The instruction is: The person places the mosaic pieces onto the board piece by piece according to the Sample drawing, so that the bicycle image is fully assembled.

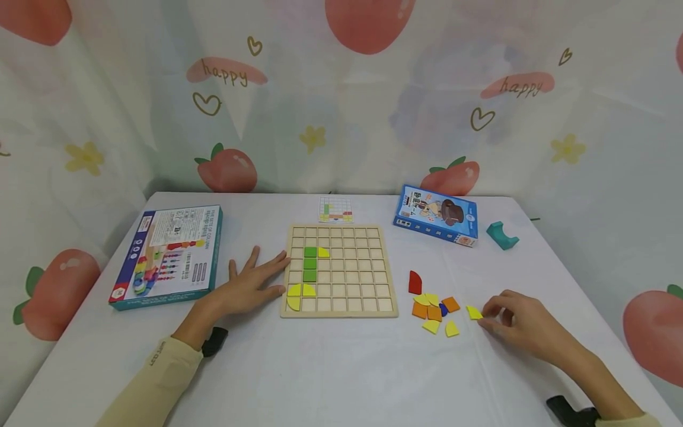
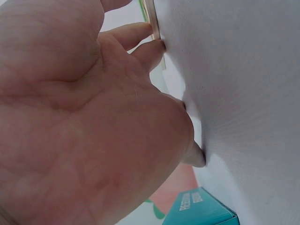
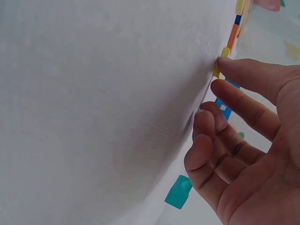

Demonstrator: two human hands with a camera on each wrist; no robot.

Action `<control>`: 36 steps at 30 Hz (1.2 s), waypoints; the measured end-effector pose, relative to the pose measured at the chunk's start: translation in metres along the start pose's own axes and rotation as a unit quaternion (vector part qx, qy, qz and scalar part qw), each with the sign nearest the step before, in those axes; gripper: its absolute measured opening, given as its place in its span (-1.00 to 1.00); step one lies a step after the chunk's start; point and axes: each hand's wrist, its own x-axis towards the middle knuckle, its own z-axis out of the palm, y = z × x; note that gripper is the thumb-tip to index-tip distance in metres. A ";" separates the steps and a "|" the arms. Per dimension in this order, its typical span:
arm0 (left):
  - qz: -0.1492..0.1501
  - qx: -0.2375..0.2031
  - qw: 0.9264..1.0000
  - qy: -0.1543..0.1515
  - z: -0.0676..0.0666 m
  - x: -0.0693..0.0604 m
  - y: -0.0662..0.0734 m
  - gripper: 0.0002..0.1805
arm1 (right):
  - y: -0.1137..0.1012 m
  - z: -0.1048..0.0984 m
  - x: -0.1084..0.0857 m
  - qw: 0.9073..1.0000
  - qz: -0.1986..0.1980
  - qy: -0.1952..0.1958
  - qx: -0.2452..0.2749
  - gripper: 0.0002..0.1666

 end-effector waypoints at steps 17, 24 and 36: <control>0.005 -0.002 1.000 0.000 -0.003 -0.003 0.003 -0.23 | -0.003 -0.002 -0.003 0.999 -0.043 -0.009 0.014 -0.66; 0.004 0.003 1.000 0.002 -0.002 -0.001 0.002 -0.22 | -0.006 -0.001 0.000 0.998 -0.046 -0.031 0.018 -0.60; 0.005 0.000 1.000 0.001 -0.002 -0.001 0.002 -0.22 | -0.008 0.001 0.004 0.998 -0.045 -0.037 0.013 -0.58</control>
